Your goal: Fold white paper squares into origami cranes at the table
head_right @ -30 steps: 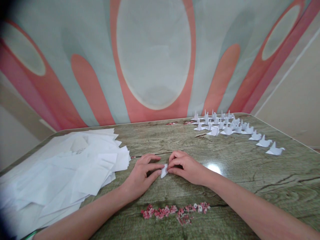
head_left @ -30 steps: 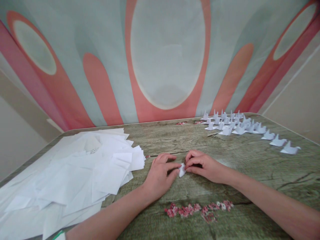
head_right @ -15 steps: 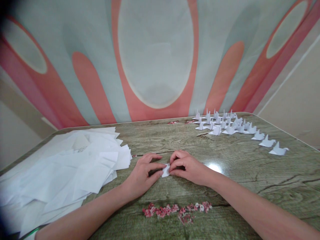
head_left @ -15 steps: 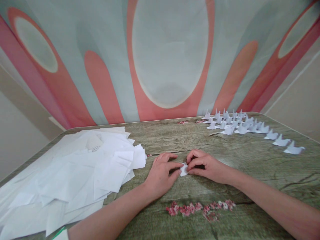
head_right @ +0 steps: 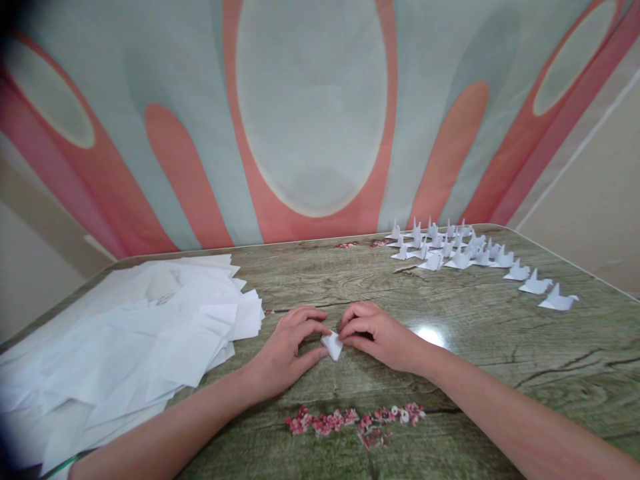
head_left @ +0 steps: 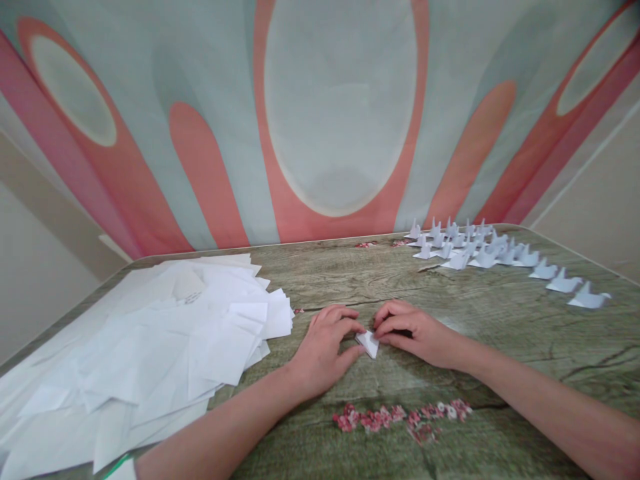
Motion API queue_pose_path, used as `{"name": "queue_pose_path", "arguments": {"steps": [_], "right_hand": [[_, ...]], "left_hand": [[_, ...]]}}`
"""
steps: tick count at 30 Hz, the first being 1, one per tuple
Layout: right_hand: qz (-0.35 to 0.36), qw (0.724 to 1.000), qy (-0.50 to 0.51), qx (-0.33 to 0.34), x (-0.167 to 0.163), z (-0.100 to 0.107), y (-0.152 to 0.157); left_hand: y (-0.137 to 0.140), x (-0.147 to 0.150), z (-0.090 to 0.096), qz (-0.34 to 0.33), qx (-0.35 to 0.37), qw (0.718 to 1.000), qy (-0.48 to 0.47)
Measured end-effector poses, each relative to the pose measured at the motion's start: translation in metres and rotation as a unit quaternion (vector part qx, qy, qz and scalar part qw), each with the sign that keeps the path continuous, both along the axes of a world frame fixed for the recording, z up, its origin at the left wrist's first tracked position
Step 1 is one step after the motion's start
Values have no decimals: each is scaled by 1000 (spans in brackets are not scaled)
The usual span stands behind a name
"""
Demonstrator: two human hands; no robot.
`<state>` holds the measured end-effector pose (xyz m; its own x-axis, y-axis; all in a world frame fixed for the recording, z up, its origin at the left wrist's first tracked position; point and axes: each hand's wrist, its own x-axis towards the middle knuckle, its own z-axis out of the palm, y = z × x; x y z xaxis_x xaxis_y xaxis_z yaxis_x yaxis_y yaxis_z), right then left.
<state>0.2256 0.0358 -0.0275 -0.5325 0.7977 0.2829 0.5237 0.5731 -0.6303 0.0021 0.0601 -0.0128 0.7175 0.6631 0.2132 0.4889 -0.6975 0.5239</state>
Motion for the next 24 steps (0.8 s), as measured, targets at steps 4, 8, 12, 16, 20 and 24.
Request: {"name": "queue_pose_path", "arguments": {"steps": [4,8,12,16,20,24], "right_hand": [[-4,1000,-13,8,-1,0,-1],[-30,999,-9,-6,-6,2,-5],[-62,998,-7,-31,-12,5,-8],[-81,996,2,-45,-16,5,-10],[-92,994,12,-56,-17,4,-12],[-97,993,15,-66,-17,4,-13]], "left_hand": [[3,-1,1,-10,-13,1000,-13],[4,-2,3,-31,4,999,-20],[1,0,9,-59,40,997,-2],[-3,1,12,-103,89,989,64],[-5,0,9,-133,162,969,130],[-5,-1,9,-156,226,947,168]]}}
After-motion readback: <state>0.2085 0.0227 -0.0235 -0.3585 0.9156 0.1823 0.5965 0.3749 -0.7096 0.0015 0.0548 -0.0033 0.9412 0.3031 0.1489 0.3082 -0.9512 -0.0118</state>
